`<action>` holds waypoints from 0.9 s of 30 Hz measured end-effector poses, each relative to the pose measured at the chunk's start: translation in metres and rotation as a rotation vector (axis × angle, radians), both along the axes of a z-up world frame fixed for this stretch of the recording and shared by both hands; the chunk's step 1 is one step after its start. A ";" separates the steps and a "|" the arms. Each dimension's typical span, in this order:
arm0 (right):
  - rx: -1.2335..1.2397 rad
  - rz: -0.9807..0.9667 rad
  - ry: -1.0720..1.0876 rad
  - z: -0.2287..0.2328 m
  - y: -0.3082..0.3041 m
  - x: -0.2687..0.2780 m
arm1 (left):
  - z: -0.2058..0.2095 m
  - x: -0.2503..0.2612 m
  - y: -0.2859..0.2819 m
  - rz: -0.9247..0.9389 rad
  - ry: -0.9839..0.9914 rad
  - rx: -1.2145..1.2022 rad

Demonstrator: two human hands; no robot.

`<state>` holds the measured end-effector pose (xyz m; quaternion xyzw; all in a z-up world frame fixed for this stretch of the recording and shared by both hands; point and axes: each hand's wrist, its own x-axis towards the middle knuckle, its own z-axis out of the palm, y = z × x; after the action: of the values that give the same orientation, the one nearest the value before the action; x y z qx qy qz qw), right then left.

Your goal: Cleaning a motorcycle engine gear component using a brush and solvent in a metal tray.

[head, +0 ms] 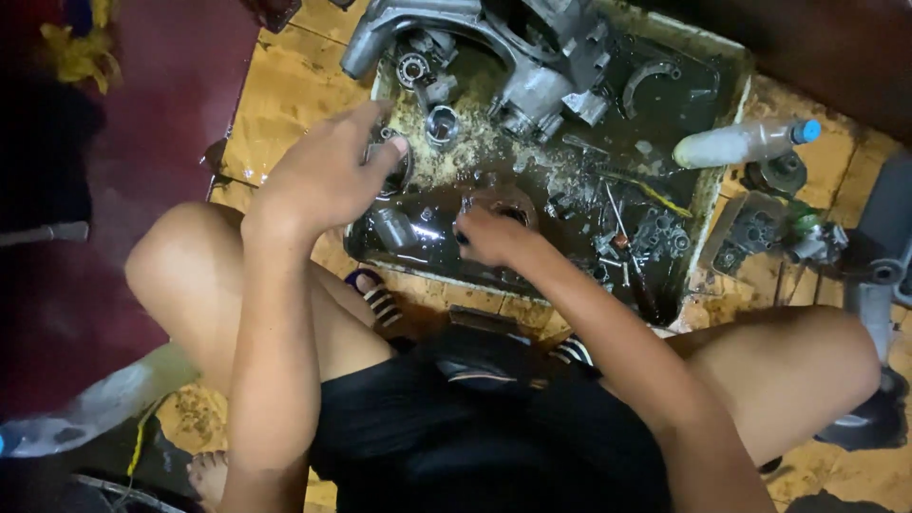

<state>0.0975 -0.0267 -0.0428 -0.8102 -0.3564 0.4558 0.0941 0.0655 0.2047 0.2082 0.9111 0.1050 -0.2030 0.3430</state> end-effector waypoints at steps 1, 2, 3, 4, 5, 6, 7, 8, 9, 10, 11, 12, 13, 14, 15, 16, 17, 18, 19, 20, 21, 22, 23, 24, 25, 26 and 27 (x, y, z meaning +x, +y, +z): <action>0.001 -0.008 -0.001 -0.015 0.004 0.004 | -0.003 -0.001 -0.001 -0.008 -0.001 0.001; 0.041 0.003 -0.092 -0.029 0.008 0.008 | -0.006 -0.002 -0.003 -0.005 0.001 0.020; 0.082 0.014 -0.190 -0.043 0.013 0.018 | -0.008 0.000 -0.003 -0.001 -0.005 0.042; 0.085 0.007 -0.200 -0.028 0.018 0.025 | -0.008 0.004 -0.002 -0.009 -0.015 0.045; 0.094 0.000 -0.195 -0.014 0.020 0.025 | -0.010 0.004 -0.001 -0.014 -0.002 0.054; 0.104 -0.007 -0.190 0.000 0.023 0.025 | -0.012 0.003 0.000 -0.020 0.010 0.063; 0.102 -0.006 -0.193 -0.009 0.020 0.020 | -0.016 0.004 0.002 -0.019 0.007 0.061; 0.040 0.079 -0.132 -0.017 0.017 0.015 | -0.019 0.004 0.003 -0.015 0.034 0.063; -0.020 0.165 -0.072 -0.024 0.015 0.011 | -0.022 0.005 0.005 -0.008 0.059 0.065; -0.021 0.168 -0.077 -0.030 0.016 0.017 | -0.025 0.006 0.006 -0.004 0.054 0.065; 0.015 0.102 -0.052 -0.035 0.014 0.021 | -0.029 0.007 0.006 -0.010 0.075 0.102; 0.050 0.036 -0.026 -0.041 0.013 0.025 | -0.032 0.007 0.005 -0.017 0.097 0.140; 0.050 0.035 -0.031 -0.051 0.017 0.030 | -0.032 0.008 0.004 -0.017 0.092 0.140; 0.084 0.093 -0.220 -0.061 0.022 0.036 | -0.031 0.008 0.003 -0.022 0.084 0.117; 0.117 0.150 -0.401 -0.072 0.027 0.038 | -0.030 0.007 0.002 -0.028 0.084 0.095; 0.117 0.148 -0.399 -0.055 0.029 0.028 | -0.031 0.007 0.003 -0.030 0.086 0.095; 0.095 0.138 -0.290 -0.038 0.029 0.022 | -0.033 0.009 0.002 -0.032 0.072 0.091; 0.074 0.126 -0.181 -0.020 0.029 0.016 | -0.033 0.011 0.002 -0.034 0.059 0.088; 0.076 0.126 -0.196 -0.036 0.026 0.013 | -0.031 0.012 0.001 -0.033 0.044 0.091; 0.065 0.137 -0.145 -0.052 0.023 0.010 | -0.028 0.013 0.001 -0.036 0.071 0.089; 0.053 0.146 -0.084 -0.068 0.019 0.000 | -0.027 0.010 -0.001 -0.040 0.107 0.087; 0.054 0.144 -0.089 -0.072 0.025 0.010 | -0.024 0.009 0.001 -0.042 0.102 0.089; 0.090 0.134 -0.156 -0.075 0.024 0.018 | -0.023 0.010 -0.001 -0.048 0.102 0.087; 0.123 0.125 -0.224 -0.079 0.022 0.025 | -0.022 0.010 -0.003 -0.054 0.102 0.085; 0.122 0.119 -0.224 -0.096 0.018 0.031 | -0.021 0.010 -0.003 -0.061 0.102 0.084; 0.204 0.155 -0.434 -0.114 0.015 0.037 | -0.021 0.010 -0.003 -0.061 0.094 0.091; 0.288 0.195 -0.639 -0.132 0.015 0.041 | -0.020 0.008 -0.002 -0.054 0.089 0.099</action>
<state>0.1388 -0.0121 -0.1747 -0.8524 -0.5038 0.1313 0.0474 0.0734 0.2026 0.1885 0.9195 0.1054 -0.2472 0.2868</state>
